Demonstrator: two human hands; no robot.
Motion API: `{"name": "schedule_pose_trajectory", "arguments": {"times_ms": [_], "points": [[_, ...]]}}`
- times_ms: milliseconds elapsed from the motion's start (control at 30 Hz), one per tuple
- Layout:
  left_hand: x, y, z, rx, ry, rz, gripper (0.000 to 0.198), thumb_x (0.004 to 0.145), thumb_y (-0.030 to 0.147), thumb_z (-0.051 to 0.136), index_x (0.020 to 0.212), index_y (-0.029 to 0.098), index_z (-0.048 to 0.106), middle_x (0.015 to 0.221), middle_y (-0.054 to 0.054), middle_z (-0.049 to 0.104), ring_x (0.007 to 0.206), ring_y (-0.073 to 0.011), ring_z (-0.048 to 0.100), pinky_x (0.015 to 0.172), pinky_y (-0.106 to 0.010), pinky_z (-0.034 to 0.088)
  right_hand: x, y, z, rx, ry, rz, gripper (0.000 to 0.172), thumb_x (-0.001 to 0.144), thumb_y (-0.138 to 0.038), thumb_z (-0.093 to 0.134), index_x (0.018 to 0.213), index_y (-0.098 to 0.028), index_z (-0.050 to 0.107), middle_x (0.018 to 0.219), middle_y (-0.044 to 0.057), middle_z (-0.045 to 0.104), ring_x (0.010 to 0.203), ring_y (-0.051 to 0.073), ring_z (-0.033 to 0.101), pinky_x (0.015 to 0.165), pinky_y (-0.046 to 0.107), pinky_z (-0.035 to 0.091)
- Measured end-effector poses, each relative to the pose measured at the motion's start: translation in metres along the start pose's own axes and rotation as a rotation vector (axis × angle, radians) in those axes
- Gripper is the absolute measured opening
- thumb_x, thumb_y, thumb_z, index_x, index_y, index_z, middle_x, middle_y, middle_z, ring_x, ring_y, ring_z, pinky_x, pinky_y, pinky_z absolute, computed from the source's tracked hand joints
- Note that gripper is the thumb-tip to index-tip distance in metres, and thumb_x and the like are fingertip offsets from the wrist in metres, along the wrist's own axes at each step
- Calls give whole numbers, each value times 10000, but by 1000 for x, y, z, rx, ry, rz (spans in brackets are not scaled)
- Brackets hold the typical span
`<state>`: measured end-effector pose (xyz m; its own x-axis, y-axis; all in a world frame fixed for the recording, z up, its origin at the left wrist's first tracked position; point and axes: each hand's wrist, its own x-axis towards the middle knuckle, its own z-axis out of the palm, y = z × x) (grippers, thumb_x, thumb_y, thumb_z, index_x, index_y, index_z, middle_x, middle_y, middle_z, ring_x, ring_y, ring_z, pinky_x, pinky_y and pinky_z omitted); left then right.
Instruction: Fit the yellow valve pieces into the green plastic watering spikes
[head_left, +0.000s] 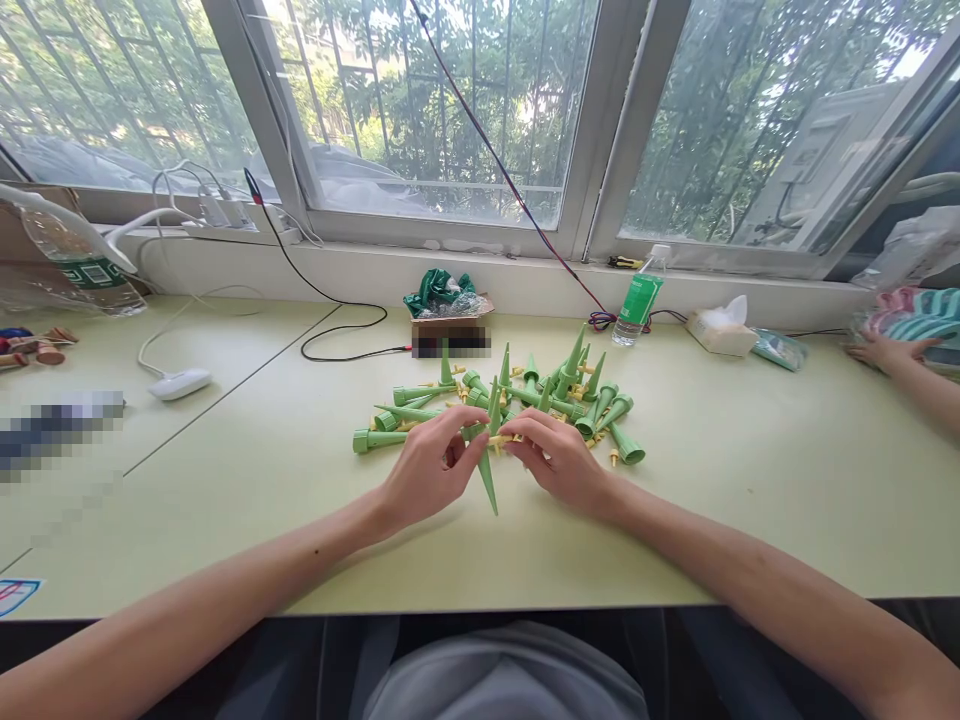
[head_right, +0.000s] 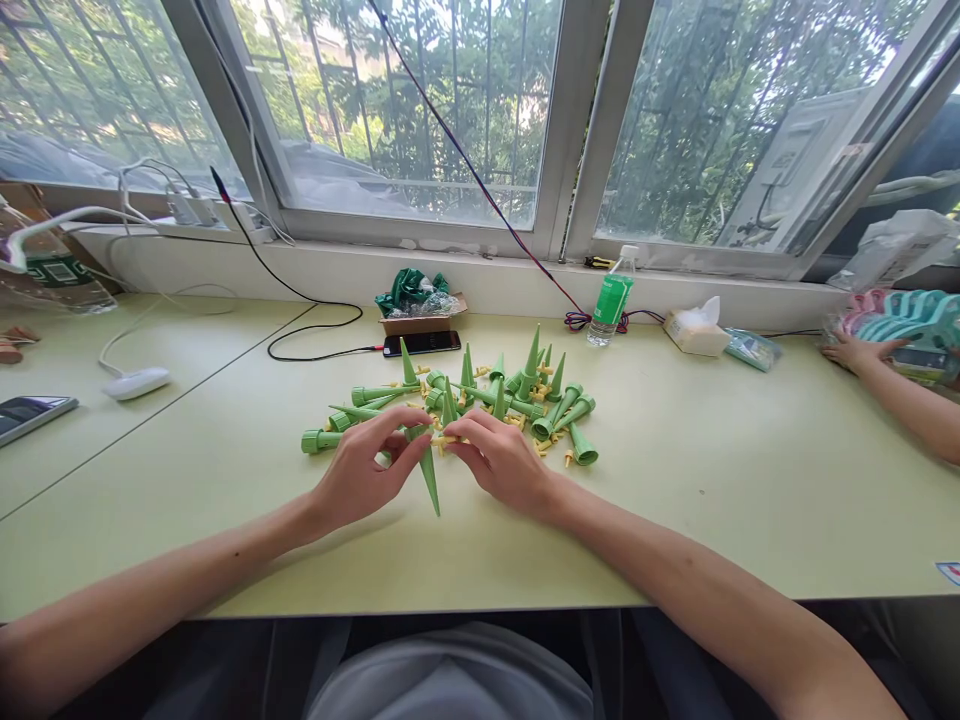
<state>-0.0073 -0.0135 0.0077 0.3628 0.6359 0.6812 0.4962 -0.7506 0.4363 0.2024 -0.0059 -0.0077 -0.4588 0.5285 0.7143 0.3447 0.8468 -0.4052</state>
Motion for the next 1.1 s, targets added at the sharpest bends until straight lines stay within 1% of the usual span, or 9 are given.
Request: {"name": "schedule_pose_trajectory", "arguments": {"times_ms": [167,300,500,600,767,933,1100], "points": [[0,-1,0,2,-9,21,73,932,170,576,1001,191,584,740,47,578,445,-31,445,463,-167,391,-1,1,1,-21,-10,25,137,1027,-261,508,993,-196,623,852,35,628,701,134,556,647,245,442],[0,-2,1,9,-24,39,76,924,161,581,994,191,589,709,59,557,430,-29,436,465,-166,389,-2,2,1,-47,-28,52,179,1029,-288,505,934,-190,621,806,30,635,647,127,535,615,243,409],[0,-2,1,13,-46,25,88,911,140,586,983,190,592,718,57,573,432,-30,440,469,-171,380,-2,2,1,-44,-67,101,232,1033,-280,484,852,-194,601,756,16,642,636,126,546,615,243,393],[0,-1,0,17,-56,11,77,914,148,585,980,187,596,713,56,571,437,-33,441,474,-171,382,-2,1,1,-49,-67,110,217,1031,-283,484,873,-194,605,774,18,652,634,125,545,622,245,397],[1,-2,1,20,-53,14,69,918,159,582,981,180,601,710,53,576,439,-34,443,477,-167,389,-3,0,2,-37,-63,107,132,1003,-282,527,975,-190,618,828,27,660,594,114,518,608,244,411],[1,-2,0,21,-69,12,71,918,160,580,983,183,601,687,60,572,426,-35,441,476,-170,389,-3,0,2,-39,-67,91,130,1006,-253,514,954,-187,614,826,31,653,605,118,517,611,249,408],[1,-2,0,13,-75,10,83,916,159,582,991,185,603,695,61,578,428,-35,444,477,-170,393,-3,2,2,-47,-89,101,185,1021,-262,488,896,-189,604,789,25,650,643,130,546,623,252,402]]}}
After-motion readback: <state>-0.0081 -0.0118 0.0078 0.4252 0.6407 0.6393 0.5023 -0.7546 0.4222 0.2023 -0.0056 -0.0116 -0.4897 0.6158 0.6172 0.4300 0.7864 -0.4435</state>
